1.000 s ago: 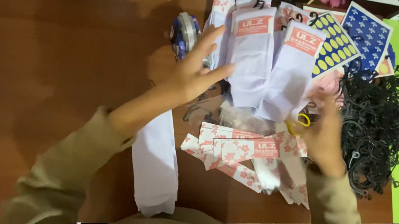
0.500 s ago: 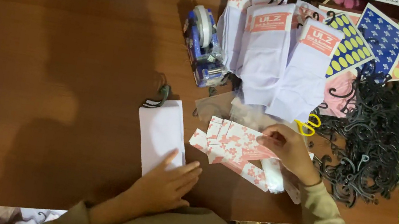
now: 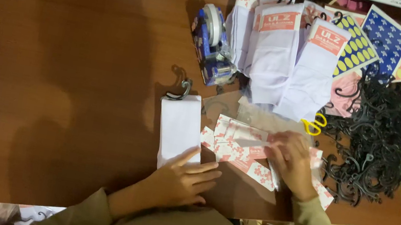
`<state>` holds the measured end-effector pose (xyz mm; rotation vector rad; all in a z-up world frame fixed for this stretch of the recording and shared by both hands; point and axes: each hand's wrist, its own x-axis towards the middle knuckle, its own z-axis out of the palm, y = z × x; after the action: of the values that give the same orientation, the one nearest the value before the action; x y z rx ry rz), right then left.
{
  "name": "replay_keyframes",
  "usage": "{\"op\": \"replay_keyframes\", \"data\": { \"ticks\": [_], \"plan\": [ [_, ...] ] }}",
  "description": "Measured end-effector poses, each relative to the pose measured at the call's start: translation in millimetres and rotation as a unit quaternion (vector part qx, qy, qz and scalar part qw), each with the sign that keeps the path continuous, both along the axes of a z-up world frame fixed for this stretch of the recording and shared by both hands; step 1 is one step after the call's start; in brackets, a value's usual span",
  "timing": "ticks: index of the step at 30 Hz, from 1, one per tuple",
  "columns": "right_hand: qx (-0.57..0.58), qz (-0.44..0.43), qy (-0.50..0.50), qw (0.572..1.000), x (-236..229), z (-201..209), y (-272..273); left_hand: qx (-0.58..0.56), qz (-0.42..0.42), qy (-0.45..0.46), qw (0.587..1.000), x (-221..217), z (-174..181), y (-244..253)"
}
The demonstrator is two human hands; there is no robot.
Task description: Packaging socks by attaching hangers and wrapping labels around them
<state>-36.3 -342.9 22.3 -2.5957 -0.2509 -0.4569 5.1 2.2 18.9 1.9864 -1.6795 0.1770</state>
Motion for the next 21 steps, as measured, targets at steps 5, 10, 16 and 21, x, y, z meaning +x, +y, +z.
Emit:
{"op": "replay_keyframes", "data": {
  "ticks": [5, 10, 16, 21],
  "plan": [
    [0.207, 0.14, 0.168, 0.954, 1, 58, 60, -0.178, 0.039, 0.602, 0.777, -3, 24, 0],
    [0.166, 0.2, 0.333, 0.906, 51, 96, 119, -0.223, 0.254, 0.676, 0.655, 23, 12, 34],
    [0.27, 0.091, 0.222, 0.932, 103, 90, 129, -0.272, 0.413, 0.572, 0.654, 69, 2, 82],
    [0.252, 0.0, 0.256, 0.933, 91, 41, 141, -0.186, 0.398, 0.593, 0.674, 74, -66, 82]
  ]
}}
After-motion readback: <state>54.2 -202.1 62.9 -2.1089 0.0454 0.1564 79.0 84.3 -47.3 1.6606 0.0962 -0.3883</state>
